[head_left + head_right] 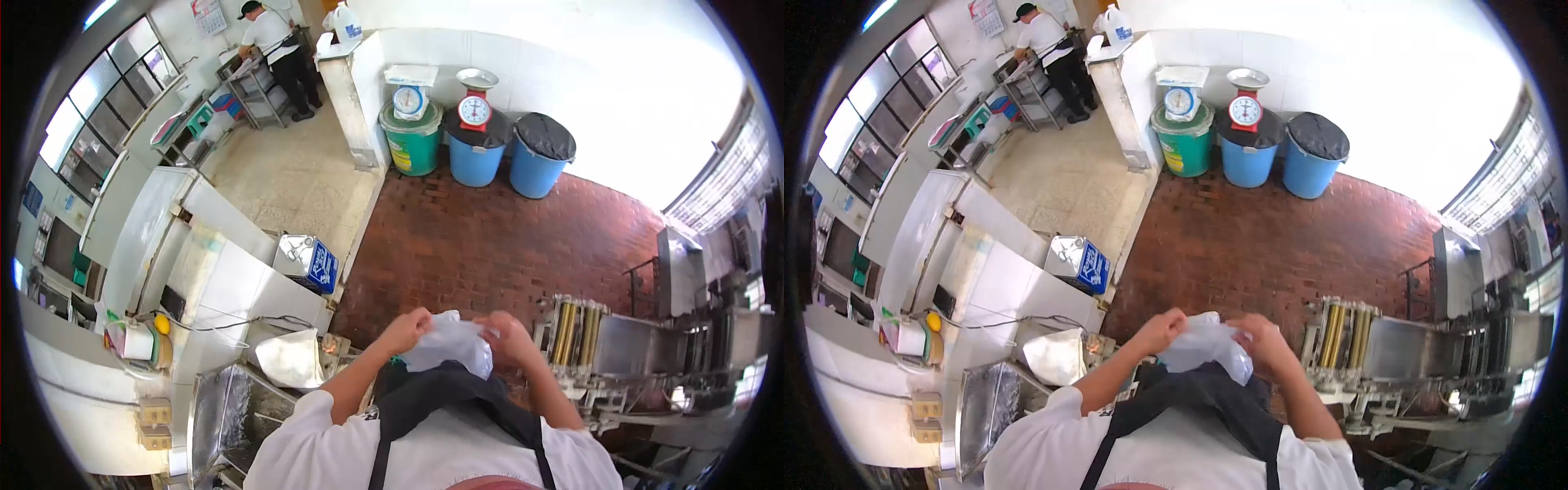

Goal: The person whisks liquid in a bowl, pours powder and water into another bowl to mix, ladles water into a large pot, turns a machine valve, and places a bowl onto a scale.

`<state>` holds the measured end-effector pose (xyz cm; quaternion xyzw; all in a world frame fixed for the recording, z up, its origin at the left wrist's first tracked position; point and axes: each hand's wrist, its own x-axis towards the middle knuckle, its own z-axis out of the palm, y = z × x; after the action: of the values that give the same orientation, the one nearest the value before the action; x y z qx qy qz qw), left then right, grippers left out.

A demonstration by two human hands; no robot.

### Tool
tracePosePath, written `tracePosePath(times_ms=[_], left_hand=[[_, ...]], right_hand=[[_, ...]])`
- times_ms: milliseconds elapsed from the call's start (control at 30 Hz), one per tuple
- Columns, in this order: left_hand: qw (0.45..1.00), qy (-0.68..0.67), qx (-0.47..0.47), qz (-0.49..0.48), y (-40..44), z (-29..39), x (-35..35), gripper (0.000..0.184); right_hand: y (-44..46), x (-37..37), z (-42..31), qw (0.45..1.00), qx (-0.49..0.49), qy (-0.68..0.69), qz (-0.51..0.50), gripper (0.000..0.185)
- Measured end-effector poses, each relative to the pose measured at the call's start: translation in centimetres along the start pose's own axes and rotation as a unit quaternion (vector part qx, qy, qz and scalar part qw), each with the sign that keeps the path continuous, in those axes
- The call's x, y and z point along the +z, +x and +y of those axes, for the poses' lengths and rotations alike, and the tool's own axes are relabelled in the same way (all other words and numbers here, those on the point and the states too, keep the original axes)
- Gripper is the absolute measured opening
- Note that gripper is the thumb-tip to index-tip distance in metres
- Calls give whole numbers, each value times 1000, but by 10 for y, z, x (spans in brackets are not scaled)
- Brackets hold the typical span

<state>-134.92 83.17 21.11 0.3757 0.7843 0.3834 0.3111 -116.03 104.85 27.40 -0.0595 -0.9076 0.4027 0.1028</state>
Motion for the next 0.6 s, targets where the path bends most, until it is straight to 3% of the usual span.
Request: tracePosePath(times_ms=[133, 167, 200, 267, 367, 467, 500, 600], left_hand=[[979, 36, -66, 191, 89, -14, -61, 34], [972, 47, -43, 228, 112, -23, -77, 37], [963, 58, -22, 262, 134, -33, -92, 40], [956, 64, -105, 267, 186, -26, -126, 37], [944, 116, -130, 282, 291, -51, -161, 28], [952, 87, 1, 294, 415, -64, -184, 32], [942, 58, 117, 310, 456, -36, -190, 37], [973, 4, 130, 188, 578, 5, -207, 34]], right_hand=[[139, -59, 42, 991, -130, -29, 29, 27], [170, -72, 54, 987, -146, -35, 49, 27], [200, -84, 68, 990, -128, -29, 49, 27], [252, -107, 100, 995, -85, -16, 51, 27], [299, -127, 176, 999, 28, -27, -3, 26], [323, -131, 276, 988, 107, -90, -60, 27], [327, -140, 307, 982, 121, -119, -83, 28], [333, -176, 358, 965, 261, 30, -23, 30]])
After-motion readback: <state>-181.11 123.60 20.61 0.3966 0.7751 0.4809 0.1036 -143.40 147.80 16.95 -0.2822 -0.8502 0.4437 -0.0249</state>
